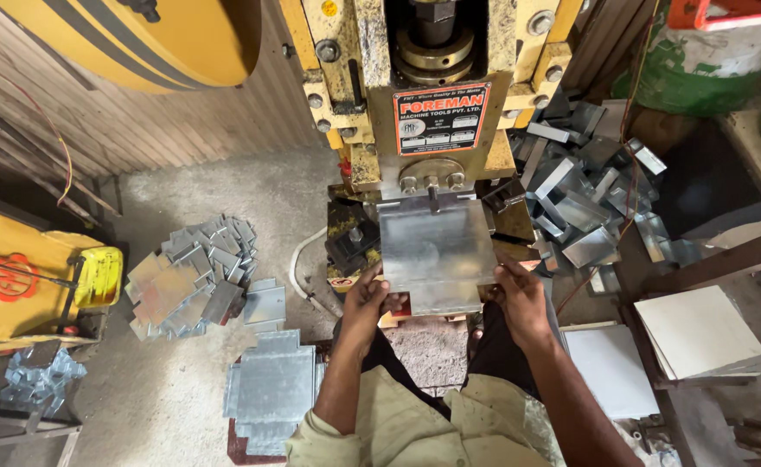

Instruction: The person sits on a low stool and repeatedly places flat metal sheets into a yellow hydraulic press machine. They position each sheet under the press, activate the machine to flatten or shape the metal, and then remove the processed sheet to place it on a pile on the floor.

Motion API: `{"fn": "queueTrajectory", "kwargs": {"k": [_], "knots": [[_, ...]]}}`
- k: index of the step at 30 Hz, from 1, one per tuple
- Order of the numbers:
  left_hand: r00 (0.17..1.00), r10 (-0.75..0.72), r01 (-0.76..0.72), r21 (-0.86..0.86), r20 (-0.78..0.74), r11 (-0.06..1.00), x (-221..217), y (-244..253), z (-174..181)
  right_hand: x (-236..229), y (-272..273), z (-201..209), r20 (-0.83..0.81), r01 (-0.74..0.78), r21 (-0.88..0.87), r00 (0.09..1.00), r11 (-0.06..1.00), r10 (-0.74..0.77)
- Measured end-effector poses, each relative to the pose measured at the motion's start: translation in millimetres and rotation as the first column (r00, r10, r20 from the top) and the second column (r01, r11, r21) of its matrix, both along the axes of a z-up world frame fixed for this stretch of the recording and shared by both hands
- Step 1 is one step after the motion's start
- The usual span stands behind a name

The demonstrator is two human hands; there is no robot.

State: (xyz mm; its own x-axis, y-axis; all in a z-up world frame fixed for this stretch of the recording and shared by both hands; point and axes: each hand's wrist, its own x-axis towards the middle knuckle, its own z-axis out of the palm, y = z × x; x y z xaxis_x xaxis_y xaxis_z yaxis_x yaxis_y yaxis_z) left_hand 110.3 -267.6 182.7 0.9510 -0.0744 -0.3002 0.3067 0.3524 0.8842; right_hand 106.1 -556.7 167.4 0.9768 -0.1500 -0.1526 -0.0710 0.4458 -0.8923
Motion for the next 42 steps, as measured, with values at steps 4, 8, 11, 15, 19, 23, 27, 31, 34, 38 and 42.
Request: {"fn": "queueTrajectory", "kwargs": {"k": [4, 8, 11, 15, 19, 23, 27, 31, 34, 38, 42], "knots": [[1.0, -0.008, 0.008, -0.01, 0.017, 1.0, 4.0, 0.2, -8.3, 4.2, 0.3, 7.7, -0.073, 0.041, 0.004, 0.996, 0.999, -0.04], [1.0, -0.002, 0.004, -0.103, 0.014, 0.995, 5.2, 2.0, -21.1, 3.5, 1.7, 17.5, -0.095, 0.04, 0.07, 0.995, 0.997, -0.033], [1.0, 0.0, 0.0, -0.174, -0.002, 0.985, 5.3, 4.0, -20.3, 3.5, 1.2, 22.7, -0.113, 0.032, 0.051, 0.993, 0.998, -0.026], [1.0, -0.005, 0.007, -0.248, 0.008, 0.969, 3.4, 3.0, -7.9, 5.9, -1.9, 22.4, -0.115, 0.03, 0.107, 0.993, 0.994, -0.018], [0.999, -0.039, 0.032, -0.173, -0.037, 0.984, -2.2, 5.2, 6.5, 11.7, -4.6, 17.3, -0.13, 0.081, 0.119, 0.989, 0.99, -0.065], [0.985, -0.166, 0.171, -0.129, 0.045, 0.977, -2.6, -1.6, 19.3, 48.3, -21.0, 1.1, -0.177, -0.089, 0.131, 0.978, 0.987, 0.112], [0.965, -0.215, 0.246, -0.244, 0.147, 0.938, 1.6, -23.4, 19.3, 81.8, -19.8, -4.1, -0.075, -0.117, 0.273, 0.987, 0.955, 0.143], [0.938, -0.333, 0.347, -0.199, 0.101, 0.917, -8.4, -27.1, 14.2, 59.0, -24.2, 22.0, -0.352, 0.091, -0.081, 0.929, 0.993, -0.114], [0.902, -0.389, 0.429, -0.286, 0.188, 0.857, -26.1, -36.7, 4.8, 32.7, -26.9, 16.3, -0.227, 0.087, -0.106, 0.968, 0.99, -0.11], [0.827, -0.504, 0.562, -0.315, 0.249, 0.765, -36.8, -56.8, -9.4, 8.4, -0.7, 8.3, -0.218, -0.032, 0.029, 0.975, 0.999, 0.038], [0.833, -0.488, 0.552, -0.316, 0.262, 0.772, -28.1, -71.7, -28.3, 47.4, -1.7, 43.3, -0.297, 0.043, 0.231, 0.954, 0.972, 0.028]]}}
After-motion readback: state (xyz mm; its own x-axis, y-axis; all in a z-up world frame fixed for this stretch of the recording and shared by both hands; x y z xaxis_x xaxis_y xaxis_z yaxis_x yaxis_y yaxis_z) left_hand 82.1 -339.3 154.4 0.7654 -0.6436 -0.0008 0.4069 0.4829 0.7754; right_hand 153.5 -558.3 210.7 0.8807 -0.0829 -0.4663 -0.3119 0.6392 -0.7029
